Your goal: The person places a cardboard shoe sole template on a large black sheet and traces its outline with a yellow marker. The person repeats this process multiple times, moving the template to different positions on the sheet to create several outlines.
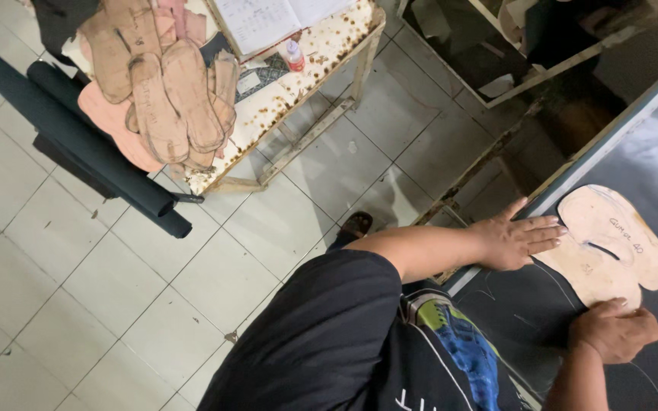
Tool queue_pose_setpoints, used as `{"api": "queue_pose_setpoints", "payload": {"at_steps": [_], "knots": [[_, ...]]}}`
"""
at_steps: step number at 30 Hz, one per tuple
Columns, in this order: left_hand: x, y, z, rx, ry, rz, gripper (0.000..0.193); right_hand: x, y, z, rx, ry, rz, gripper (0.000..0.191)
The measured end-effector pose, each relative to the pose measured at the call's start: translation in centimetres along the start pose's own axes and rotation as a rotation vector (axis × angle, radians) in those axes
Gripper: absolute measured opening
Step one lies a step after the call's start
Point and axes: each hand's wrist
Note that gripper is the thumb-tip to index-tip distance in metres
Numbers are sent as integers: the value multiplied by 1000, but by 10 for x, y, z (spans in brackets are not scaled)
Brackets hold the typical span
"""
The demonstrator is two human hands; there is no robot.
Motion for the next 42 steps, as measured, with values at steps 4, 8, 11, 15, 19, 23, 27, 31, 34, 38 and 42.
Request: {"api": "queue_pose_setpoints", "payload": {"at_steps": [4,8,11,15,19,23,27,31,34,38,42], "knots": [[-1,-21,11,50,2,-1,66,6,-5,-3,10,-13,78,34],[-1,-57,17,194,-11,124,63,9,-5,-7,118,52,99,33],[16,-67,40,146,13,169,63,4,-1,-4,71,-20,83,33],[79,-47,119,-343,-112,365,57,-10,6,-7,48,-26,-55,34],[169,-35,227,-885,-591,243,51,5,10,-24,-246,-228,-68,22],[256,-64,315,-866,-937,37,54,119,16,-35,206,-294,-1114,19],[325,-104,343,-777,-1009,56,52,282,-4,6,533,-780,-470,34],[383,-129,356,-726,-984,4,60,451,-28,49,810,-993,-518,35],[420,-137,377,-575,-950,-115,66,557,-29,60,759,-1139,-406,38],[448,-129,391,-498,-912,-111,67,658,-17,59,688,-1269,-287,34],[457,-112,390,-457,-908,-87,69,728,-11,57,570,-1404,-280,37]]}}
Point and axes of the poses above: each hand's wrist, its own z-axis away from the middle knuckle, its own y-axis out of the palm, x = y × z, and after that the axes turned 8 degrees about z, right-handed
